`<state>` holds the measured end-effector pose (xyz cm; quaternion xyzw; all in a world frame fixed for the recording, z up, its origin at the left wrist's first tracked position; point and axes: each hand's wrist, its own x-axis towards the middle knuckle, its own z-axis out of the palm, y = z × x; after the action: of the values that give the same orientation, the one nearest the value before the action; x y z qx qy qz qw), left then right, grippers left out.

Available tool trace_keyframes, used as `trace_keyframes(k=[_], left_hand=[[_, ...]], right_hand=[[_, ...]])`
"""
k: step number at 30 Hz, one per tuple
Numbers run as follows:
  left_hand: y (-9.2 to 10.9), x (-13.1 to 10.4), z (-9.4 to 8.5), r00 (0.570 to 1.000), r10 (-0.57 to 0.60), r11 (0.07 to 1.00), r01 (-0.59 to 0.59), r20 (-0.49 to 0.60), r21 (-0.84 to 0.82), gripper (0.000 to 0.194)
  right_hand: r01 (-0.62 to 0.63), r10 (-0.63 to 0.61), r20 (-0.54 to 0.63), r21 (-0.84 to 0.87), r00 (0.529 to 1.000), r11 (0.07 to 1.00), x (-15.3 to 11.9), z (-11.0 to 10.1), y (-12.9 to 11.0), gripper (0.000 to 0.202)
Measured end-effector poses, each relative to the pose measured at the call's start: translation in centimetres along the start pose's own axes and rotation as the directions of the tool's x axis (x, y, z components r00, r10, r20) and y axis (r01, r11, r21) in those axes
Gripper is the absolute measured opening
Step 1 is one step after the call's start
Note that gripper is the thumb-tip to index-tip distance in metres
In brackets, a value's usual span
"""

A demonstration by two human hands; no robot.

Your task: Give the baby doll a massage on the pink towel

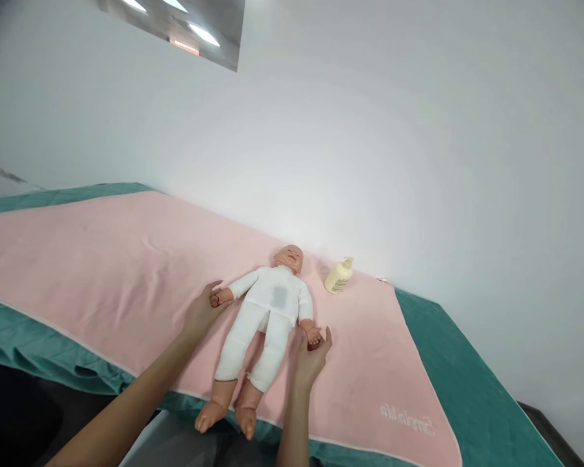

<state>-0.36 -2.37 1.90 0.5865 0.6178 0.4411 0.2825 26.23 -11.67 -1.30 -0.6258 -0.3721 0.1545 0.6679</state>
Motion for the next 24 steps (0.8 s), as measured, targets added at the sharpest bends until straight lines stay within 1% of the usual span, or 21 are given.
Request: trace_keyframes(k=[3, 4, 6, 8, 10, 12, 14, 16, 18, 20, 22, 24], left_hand=[[-0.1, 0.4, 0.1, 0.998, -0.04, 0.983, 0.031, -0.047, -0.181, 0.064], [-0.1, 0.7, 0.1, 0.997, -0.048, 0.971, 0.03, -0.067, -0.239, 0.066], [0.1, 1.7, 0.2, 0.991, -0.067, 0.933, 0.02, -0.119, -0.36, 0.068], [0.5, 2.9, 0.3, 0.983, -0.092, 0.882, 0.005, -0.162, -0.471, 0.067], [1.0, 4.2, 0.6, 0.978, -0.117, 0.84, 0.003, -0.174, -0.543, 0.06], [1.6, 5.6, 1.0, 0.98, -0.109, 0.813, -0.007, -0.164, -0.583, 0.055], [2.1, 7.0, 1.7, 0.985, -0.091, 0.782, -0.021, -0.148, -0.623, 0.056], [2.7, 8.6, 2.6, 0.99, -0.071, 0.745, -0.028, -0.122, -0.666, 0.059], [3.2, 10.4, 3.6, 0.993, -0.071, 0.713, -0.011, -0.089, -0.701, 0.061], [3.6, 12.1, 4.7, 0.994, -0.089, 0.702, 0.016, -0.065, -0.712, 0.06], [3.8, 13.6, 5.7, 0.994, -0.103, 0.707, 0.041, -0.045, -0.706, 0.06], [3.7, 14.9, 6.7, 0.995, -0.098, 0.717, 0.06, -0.014, -0.694, 0.062]], right_hand=[[-0.057, 0.064, -0.156, 0.048, 0.986, 0.997, 0.8, 0.2, 0.3, 0.07], [-0.068, 0.082, -0.186, 0.078, 0.979, 0.995, 1.2, 0.3, 0.2, 0.074], [-0.058, 0.09, -0.215, 0.154, 0.972, 0.986, 2.2, 0.7, 0.0, 0.076], [-0.011, 0.069, -0.234, 0.24, 0.97, 0.971, 3.5, 1.1, -0.3, 0.072], [0.035, 0.036, -0.224, 0.302, 0.974, 0.953, 5.1, 1.7, -0.6, 0.066], [0.06, 0.011, -0.204, 0.338, 0.979, 0.939, 7.0, 2.3, -0.7, 0.059], [0.084, -0.024, -0.169, 0.356, 0.985, 0.931, 9.0, 3.0, -0.8, 0.054], [0.101, -0.063, -0.112, 0.379, 0.992, 0.92, 10.9, 3.7, -1.0, 0.054], [0.126, -0.107, -0.072, 0.356, 0.992, 0.926, 12.6, 4.6, -1.7, 0.053], [0.164, -0.151, -0.065, 0.292, 0.986, 0.942, 13.8, 5.9, -2.5, 0.05], [0.19, -0.181, -0.061, 0.234, 0.982, 0.953, 14.5, 7.6, -3.2, 0.045], [0.197, -0.194, -0.035, 0.214, 0.98, 0.957, 14.6, 9.6, -3.7, 0.041]])
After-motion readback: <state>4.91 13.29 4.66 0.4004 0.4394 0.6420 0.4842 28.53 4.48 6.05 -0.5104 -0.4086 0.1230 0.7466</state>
